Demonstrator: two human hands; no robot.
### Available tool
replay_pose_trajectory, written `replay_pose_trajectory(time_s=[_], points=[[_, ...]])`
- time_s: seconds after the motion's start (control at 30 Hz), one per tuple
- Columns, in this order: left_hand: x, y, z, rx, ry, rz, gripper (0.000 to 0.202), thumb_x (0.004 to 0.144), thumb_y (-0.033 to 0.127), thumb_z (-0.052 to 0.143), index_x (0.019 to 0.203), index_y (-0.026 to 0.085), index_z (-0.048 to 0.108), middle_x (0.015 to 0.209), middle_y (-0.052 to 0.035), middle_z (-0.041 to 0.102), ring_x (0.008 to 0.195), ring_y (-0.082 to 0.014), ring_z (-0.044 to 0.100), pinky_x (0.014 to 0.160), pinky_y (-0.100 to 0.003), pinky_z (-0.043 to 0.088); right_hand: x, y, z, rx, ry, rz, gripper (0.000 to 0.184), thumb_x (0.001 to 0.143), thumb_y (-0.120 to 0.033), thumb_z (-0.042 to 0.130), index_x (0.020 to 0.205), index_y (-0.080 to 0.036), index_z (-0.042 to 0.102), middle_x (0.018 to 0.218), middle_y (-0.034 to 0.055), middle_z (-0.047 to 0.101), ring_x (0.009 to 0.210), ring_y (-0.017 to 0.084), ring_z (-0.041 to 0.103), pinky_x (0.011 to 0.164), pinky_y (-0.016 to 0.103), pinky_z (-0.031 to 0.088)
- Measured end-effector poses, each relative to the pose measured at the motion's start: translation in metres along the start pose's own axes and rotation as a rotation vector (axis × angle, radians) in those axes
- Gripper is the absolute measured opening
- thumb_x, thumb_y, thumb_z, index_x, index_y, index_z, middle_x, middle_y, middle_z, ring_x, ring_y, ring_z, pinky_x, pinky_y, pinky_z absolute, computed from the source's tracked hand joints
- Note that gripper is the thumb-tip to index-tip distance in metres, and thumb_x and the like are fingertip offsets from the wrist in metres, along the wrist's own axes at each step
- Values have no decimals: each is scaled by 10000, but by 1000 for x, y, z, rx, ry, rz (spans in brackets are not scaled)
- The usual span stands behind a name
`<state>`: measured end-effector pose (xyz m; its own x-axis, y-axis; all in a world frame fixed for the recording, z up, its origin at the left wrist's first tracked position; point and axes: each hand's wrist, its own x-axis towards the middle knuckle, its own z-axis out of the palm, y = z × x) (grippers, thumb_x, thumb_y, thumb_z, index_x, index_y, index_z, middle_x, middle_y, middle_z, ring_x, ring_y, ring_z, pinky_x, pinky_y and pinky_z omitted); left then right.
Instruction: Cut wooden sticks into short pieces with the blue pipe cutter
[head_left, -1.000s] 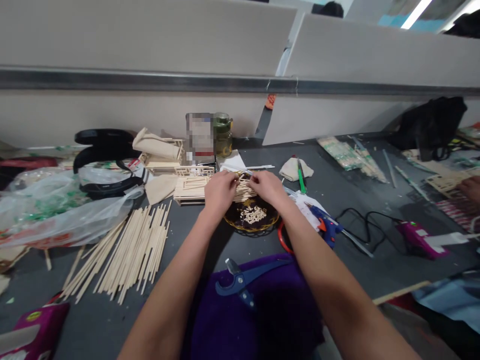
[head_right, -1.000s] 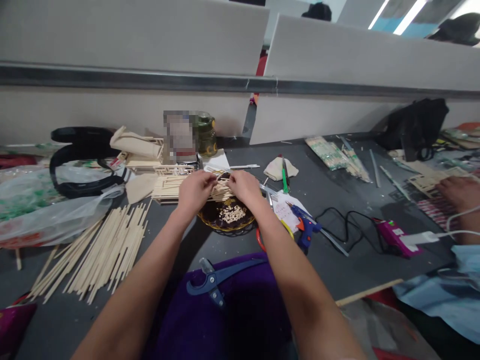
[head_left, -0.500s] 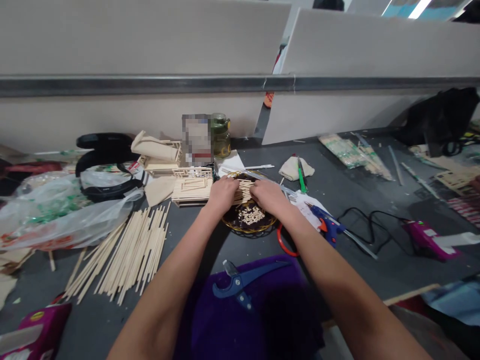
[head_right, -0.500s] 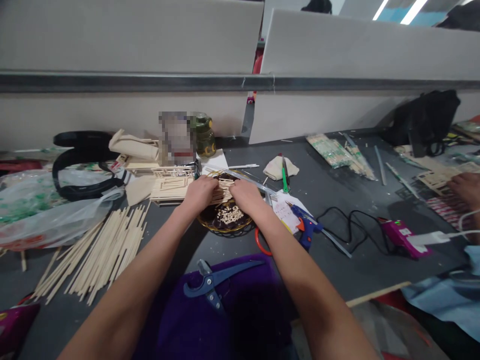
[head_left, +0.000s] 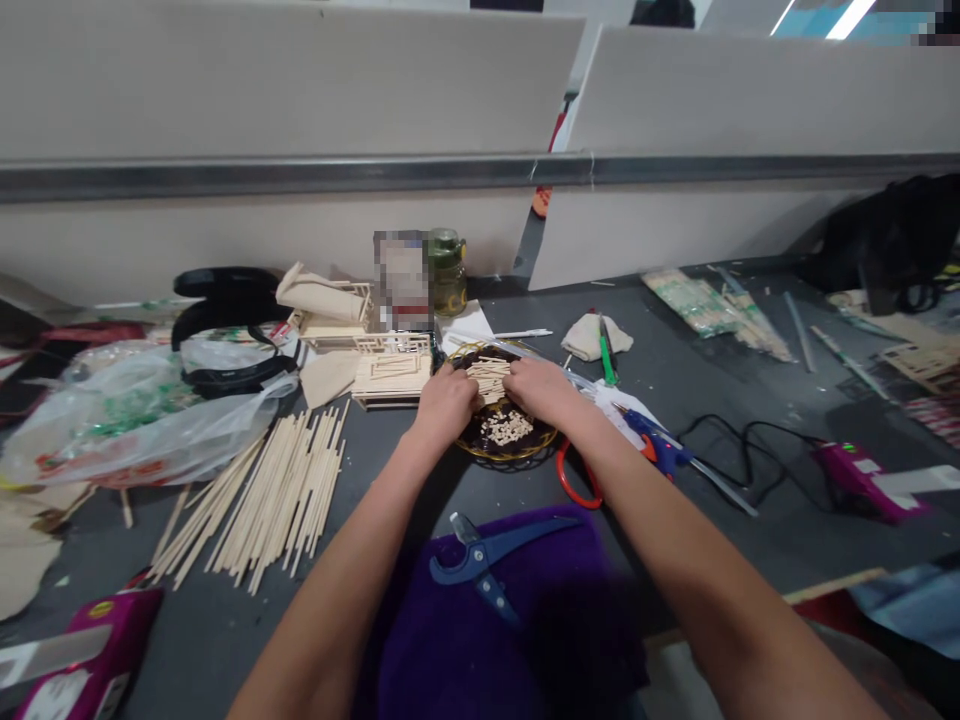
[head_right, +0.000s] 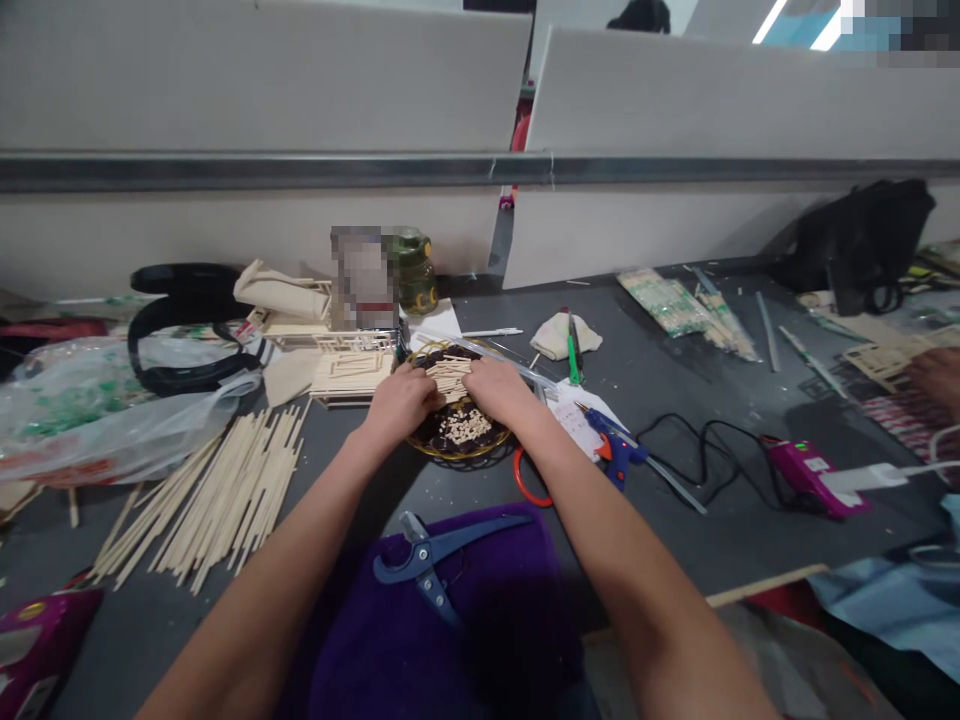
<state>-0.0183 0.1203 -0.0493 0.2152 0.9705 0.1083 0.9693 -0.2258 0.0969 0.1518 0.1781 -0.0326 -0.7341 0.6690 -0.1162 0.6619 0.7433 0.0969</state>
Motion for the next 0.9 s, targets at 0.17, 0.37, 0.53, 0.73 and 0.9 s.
replay_pose_trajectory(time_s=[0.17,0.37,0.53,0.73,0.9], points=[[0,-1,3,-29,28,-10,187,847,164,550,757,153,713,839,-148,670,900,-290,563,717,-374,436,0,1,0,17,-4,40,261,949,-217,475,999,-126,715,1023,147,689,961,240,618,760,297,439],[-1,1,4,-61,43,-21,138,842,210,591,786,156,705,849,-141,680,900,-293,566,734,-374,429,0,1,0,50,-11,53,248,947,-219,473,1010,-148,703,1043,140,688,974,240,620,748,299,430],[-1,3,3,-11,3,-9,141,867,237,581,812,162,687,873,-115,687,897,-266,566,729,-342,421,-4,-1,-5,73,-7,61,227,917,-192,491,963,-144,708,1009,136,693,960,241,616,718,295,416],[-1,1,6,-56,48,-32,188,904,213,522,791,169,666,865,-107,672,881,-252,572,713,-327,418,-33,1,-18,182,92,186,219,903,-204,466,904,-174,684,863,81,696,775,196,607,647,281,375],[-22,10,-4,-311,304,-110,232,951,199,437,926,184,667,914,-74,676,889,-198,606,770,-294,456,-73,-15,-25,562,307,232,147,838,-161,482,818,-195,623,783,31,647,716,166,573,644,259,391]])
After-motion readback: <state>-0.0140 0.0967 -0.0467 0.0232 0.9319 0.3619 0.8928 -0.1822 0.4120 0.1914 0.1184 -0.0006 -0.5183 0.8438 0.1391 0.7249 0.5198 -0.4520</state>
